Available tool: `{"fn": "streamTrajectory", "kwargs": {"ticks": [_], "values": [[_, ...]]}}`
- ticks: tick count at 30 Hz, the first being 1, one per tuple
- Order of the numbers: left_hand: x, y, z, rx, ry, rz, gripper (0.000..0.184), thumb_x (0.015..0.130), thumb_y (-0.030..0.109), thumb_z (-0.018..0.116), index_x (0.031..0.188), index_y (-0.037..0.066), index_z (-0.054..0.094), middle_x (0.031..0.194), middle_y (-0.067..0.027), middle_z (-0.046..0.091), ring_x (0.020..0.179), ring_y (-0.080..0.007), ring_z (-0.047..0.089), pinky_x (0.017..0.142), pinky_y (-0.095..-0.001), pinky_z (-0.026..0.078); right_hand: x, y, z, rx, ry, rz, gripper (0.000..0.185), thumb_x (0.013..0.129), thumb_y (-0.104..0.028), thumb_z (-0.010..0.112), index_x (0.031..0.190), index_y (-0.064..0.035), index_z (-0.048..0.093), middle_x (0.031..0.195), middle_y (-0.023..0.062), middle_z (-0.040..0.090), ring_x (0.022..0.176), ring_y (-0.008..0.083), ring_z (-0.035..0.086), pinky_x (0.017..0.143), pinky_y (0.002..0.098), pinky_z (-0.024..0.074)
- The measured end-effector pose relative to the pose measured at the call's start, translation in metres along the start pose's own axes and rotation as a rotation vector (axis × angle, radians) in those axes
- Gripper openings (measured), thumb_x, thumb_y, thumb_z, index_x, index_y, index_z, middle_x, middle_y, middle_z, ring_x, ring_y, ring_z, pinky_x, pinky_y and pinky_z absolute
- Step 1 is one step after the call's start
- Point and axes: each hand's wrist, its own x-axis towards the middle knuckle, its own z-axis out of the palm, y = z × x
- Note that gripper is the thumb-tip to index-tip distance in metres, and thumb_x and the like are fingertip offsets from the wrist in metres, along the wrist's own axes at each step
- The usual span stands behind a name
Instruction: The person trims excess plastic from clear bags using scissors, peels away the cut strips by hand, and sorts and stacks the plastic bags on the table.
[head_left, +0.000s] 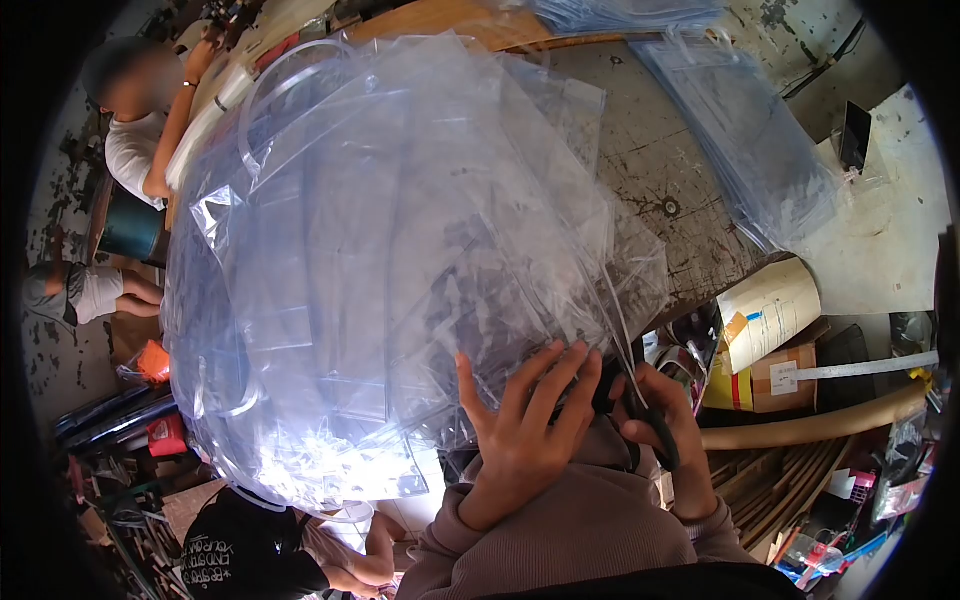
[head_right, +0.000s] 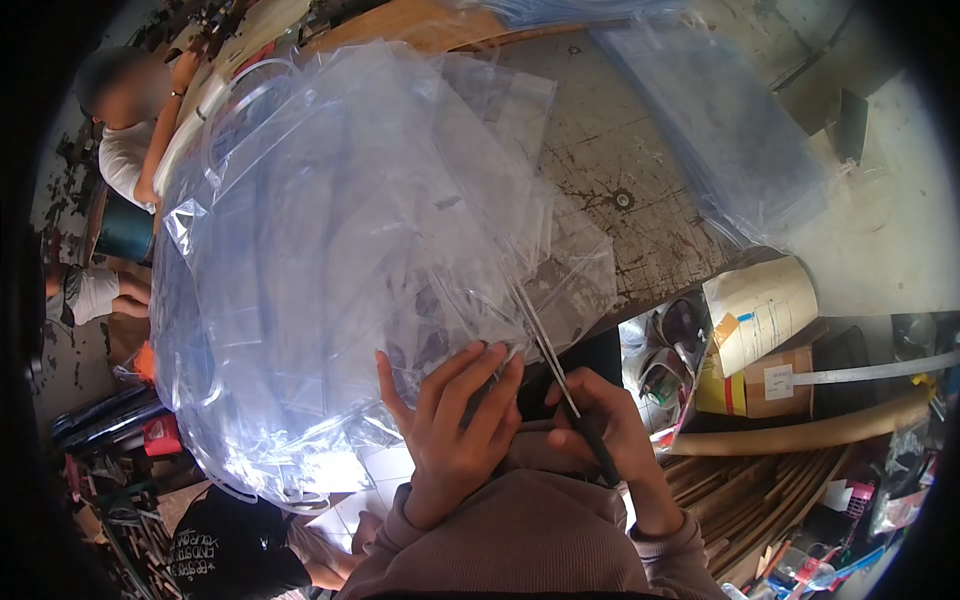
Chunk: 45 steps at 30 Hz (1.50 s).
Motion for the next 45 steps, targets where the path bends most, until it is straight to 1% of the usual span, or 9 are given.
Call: {"fn": "streamTrajectory", "kwargs": {"ticks": [12, 18, 24, 26, 32, 36, 39, 41, 45], "values": [[-0.003, -0.001, -0.001, 0.011, 0.015, 0.027, 0.029, 0.070, 0.022, 0.066, 0.099, 0.018, 0.067, 0.102, 0.0072, 0.058, 0.097, -0.0091, 0.056, 0.103, -0.0629, 0.010, -0.004, -0.002, 0.006, -0.199, 0.114, -0.058, 0.045, 0.065, -0.019, 0.079, 0.098, -0.0043, 0.051, 0.068, -0.0024, 0.049, 0.060, 0.0039, 0.042, 0.053, 0.0194, 0.0329], [0.006, -0.006, -0.026, -0.105, -0.160, 0.003, 0.033, 0.065, 0.022, 0.071, 0.099, 0.020, 0.067, 0.100, 0.0049, 0.060, 0.101, -0.0140, 0.056, 0.107, -0.0584, 0.009, 0.001, 0.004, 0.013, -0.689, 0.339, -0.142, 0.050, 0.063, -0.024, 0.081, 0.098, -0.0037, 0.053, 0.066, -0.0001, 0.049, 0.061, 0.0064, 0.046, 0.052, 0.0221, 0.0362], [0.012, -0.034, -0.111, 0.204, -0.311, 0.030, 0.038, 0.064, 0.028, 0.076, 0.099, 0.015, 0.067, 0.102, 0.0009, 0.061, 0.100, -0.0163, 0.057, 0.105, -0.0546, 0.020, 0.003, 0.004, 0.000, -0.445, 0.204, -0.029, 0.045, 0.066, -0.024, 0.079, 0.097, -0.0038, 0.053, 0.067, -0.0008, 0.049, 0.060, 0.0060, 0.044, 0.053, 0.0215, 0.0357], [0.017, -0.035, -0.135, 0.280, -0.442, 0.101, 0.035, 0.069, 0.028, 0.072, 0.101, 0.014, 0.066, 0.100, -0.0004, 0.061, 0.099, -0.0167, 0.057, 0.102, -0.0534, 0.026, 0.003, 0.004, -0.004, -0.057, -0.012, 0.002, 0.042, 0.069, -0.025, 0.076, 0.097, -0.0038, 0.052, 0.067, -0.0019, 0.050, 0.061, 0.0052, 0.043, 0.056, 0.0201, 0.0350], [0.052, -0.039, -0.162, 0.235, -0.880, 0.399, 0.047, 0.067, 0.028, 0.072, 0.109, 0.010, 0.060, 0.102, -0.0031, 0.058, 0.096, -0.0165, 0.057, 0.098, -0.0431, 0.034, 0.001, -0.002, -0.003, 0.155, -0.175, 0.011, 0.045, 0.073, -0.036, 0.070, 0.097, -0.0024, 0.051, 0.067, -0.0011, 0.049, 0.061, 0.0055, 0.045, 0.054, 0.0189, 0.0344], [0.115, -0.030, -0.101, 0.219, -0.421, 0.650, 0.049, 0.063, 0.022, 0.074, 0.107, 0.007, 0.058, 0.099, -0.0053, 0.058, 0.098, -0.0190, 0.055, 0.090, -0.0382, 0.041, -0.002, 0.001, 0.002, 0.186, -0.173, 0.009, 0.060, 0.070, -0.048, 0.068, 0.097, 0.0018, 0.049, 0.061, 0.0046, 0.049, 0.052, 0.0091, 0.045, 0.048, 0.0199, 0.0362], [0.155, -0.040, -0.048, 0.033, -0.375, 0.835, 0.037, 0.066, 0.022, 0.072, 0.096, 0.006, 0.057, 0.093, -0.0043, 0.056, 0.092, -0.0201, 0.055, 0.082, -0.0366, 0.043, -0.008, 0.005, 0.007, 0.406, -0.179, -0.043, 0.055, 0.073, -0.043, 0.066, 0.101, 0.0010, 0.048, 0.065, 0.0058, 0.049, 0.054, 0.0092, 0.044, 0.048, 0.0196, 0.0339], [0.169, -0.042, -0.024, -0.302, -0.605, 0.891, 0.028, 0.068, 0.021, 0.071, 0.088, 0.008, 0.055, 0.087, -0.0014, 0.054, 0.086, -0.0202, 0.053, 0.077, -0.0350, 0.041, -0.012, 0.008, 0.012, 0.475, -0.159, -0.038, 0.056, 0.074, -0.044, 0.065, 0.101, 0.0013, 0.047, 0.065, 0.0062, 0.049, 0.054, 0.0097, 0.044, 0.048, 0.0199, 0.0340], [0.173, -0.046, -0.004, -0.439, -0.798, 0.801, 0.020, 0.071, 0.022, 0.070, 0.083, 0.011, 0.056, 0.083, 0.0021, 0.053, 0.083, -0.0183, 0.051, 0.077, -0.0341, 0.038, -0.017, 0.010, 0.013, 0.468, -0.127, 0.024, 0.059, 0.072, -0.047, 0.064, 0.102, 0.0003, 0.046, 0.066, 0.0062, 0.048, 0.056, 0.0102, 0.044, 0.049, 0.0201, 0.0335]]}}
